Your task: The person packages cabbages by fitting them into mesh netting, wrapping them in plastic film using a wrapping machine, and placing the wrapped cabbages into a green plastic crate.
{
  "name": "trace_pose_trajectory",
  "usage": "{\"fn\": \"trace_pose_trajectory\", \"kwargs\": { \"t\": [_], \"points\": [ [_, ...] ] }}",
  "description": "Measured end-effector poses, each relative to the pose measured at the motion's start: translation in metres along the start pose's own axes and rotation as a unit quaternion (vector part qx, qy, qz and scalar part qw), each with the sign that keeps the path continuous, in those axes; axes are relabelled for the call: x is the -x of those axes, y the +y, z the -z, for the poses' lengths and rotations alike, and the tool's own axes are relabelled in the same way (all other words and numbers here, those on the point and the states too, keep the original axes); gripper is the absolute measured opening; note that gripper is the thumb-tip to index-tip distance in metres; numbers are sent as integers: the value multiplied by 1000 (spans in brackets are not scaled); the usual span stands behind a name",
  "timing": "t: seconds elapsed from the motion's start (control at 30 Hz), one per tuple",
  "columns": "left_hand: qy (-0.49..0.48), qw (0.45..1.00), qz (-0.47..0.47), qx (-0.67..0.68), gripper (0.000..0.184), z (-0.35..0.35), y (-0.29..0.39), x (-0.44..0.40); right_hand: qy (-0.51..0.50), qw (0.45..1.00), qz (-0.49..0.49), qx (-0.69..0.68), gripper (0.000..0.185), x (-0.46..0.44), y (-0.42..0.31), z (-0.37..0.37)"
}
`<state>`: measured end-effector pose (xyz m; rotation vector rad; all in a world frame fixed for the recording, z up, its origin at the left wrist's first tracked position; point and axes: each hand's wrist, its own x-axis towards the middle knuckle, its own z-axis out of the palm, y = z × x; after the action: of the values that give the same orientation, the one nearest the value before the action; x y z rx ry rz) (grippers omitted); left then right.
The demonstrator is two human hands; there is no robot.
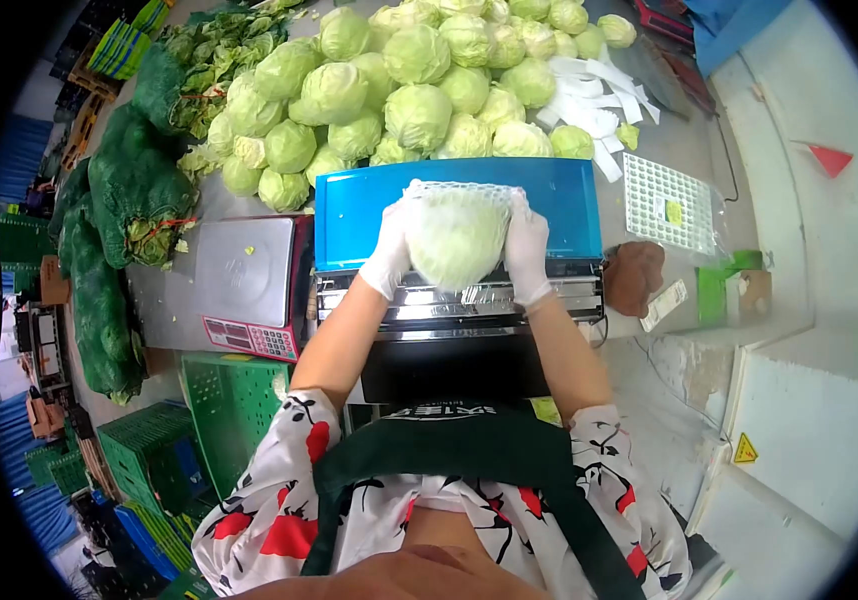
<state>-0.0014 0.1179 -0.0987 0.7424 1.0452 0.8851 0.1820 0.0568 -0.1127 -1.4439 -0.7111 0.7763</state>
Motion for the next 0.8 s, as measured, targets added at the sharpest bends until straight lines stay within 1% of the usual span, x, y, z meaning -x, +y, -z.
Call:
{"fn": "trace_pose_trajectory", "kwargs": {
  "t": [0.03, 0.07, 0.13, 0.17, 0.2, 0.23, 0.27, 0.3, 0.33, 0.4, 0.43, 0.47, 0.5, 0.53, 0.57, 0.6, 0.63, 0.67, 0.7, 0.73, 0.77, 0.8],
  "points": [
    [-64, 986, 72, 140, 40, -2, 7, 4, -20, 999, 3, -49, 39, 7, -17, -2],
    [-123, 942, 143, 276, 38, -2, 12, 8, -72, 996, 22, -37, 34, 9, -37, 0],
    [-138, 928, 201, 281, 38, -9, 37, 37, -177, 982, 59, -12, 26, 9, -78, 6],
    [-148, 921, 226, 282, 38, -10, 45, 43, -298, 946, 87, 90, 25, -11, -85, 14],
    [-144, 914, 229, 301, 39, -5, 39, 38, -411, 884, 134, 177, 24, -31, -92, 23],
    [-141, 907, 232, 321, 40, 3, 26, 30, -382, 919, 65, 68, 27, -52, -64, 27],
    [-138, 900, 234, 341, 41, 8, 20, 25, -346, 937, -4, -41, 31, -65, -39, 33],
    [-136, 900, 232, 344, 44, 10, 33, 23, -265, 918, -235, -180, 41, -70, -51, 42],
    [-122, 924, 198, 303, 45, 9, 45, 17, -204, 947, -191, -159, 40, -73, -43, 48],
    [-84, 962, 137, 220, 47, 8, 62, 10, -166, 978, -90, -92, 43, -44, -76, 29],
    [-110, 959, 147, 216, 47, 5, 74, 7, -211, 974, -53, -61, 47, -21, -83, 16],
    [-172, 964, 97, 181, 47, 7, 70, -3, -257, 966, -9, -31, 52, -2, -88, 2],
    [-234, 961, 44, 144, 47, 9, 64, -14, -274, 961, 4, 33, 67, 18, -84, -7],
    [-292, 950, -8, 107, 47, 11, 61, -19, -237, 964, 77, 89, 73, 31, -64, -12],
    [-300, 926, 39, 225, 45, 6, 76, -15, -232, 970, 42, 55, 72, 36, -60, -9],
    [-202, 946, -15, 251, 43, 10, 79, -20, -227, 974, 7, 19, 71, 40, -58, -7],
    [-101, 954, -71, 274, 41, 16, 84, -28, -214, 977, 5, 13, 69, 40, -56, -6],
    [1, 949, -123, 292, 40, 25, 86, -29, -199, 980, 0, 6, 67, 44, -54, -4],
    [48, 965, -159, 200, 40, 39, 82, -23, -181, 983, -4, -1, 66, 48, -54, -1],
    [90, 970, -199, 108, 40, 54, 75, -20, -199, 980, -12, 6, 65, 45, -53, 4],
    [134, 971, -196, -25, 38, 69, 61, -9, -215, 976, -20, 14, 65, 40, -52, 11],
    [117, 960, -221, -122, 36, 76, 51, 12, -230, 973, -31, 21, 65, 38, -52, 19]
  ]
}}
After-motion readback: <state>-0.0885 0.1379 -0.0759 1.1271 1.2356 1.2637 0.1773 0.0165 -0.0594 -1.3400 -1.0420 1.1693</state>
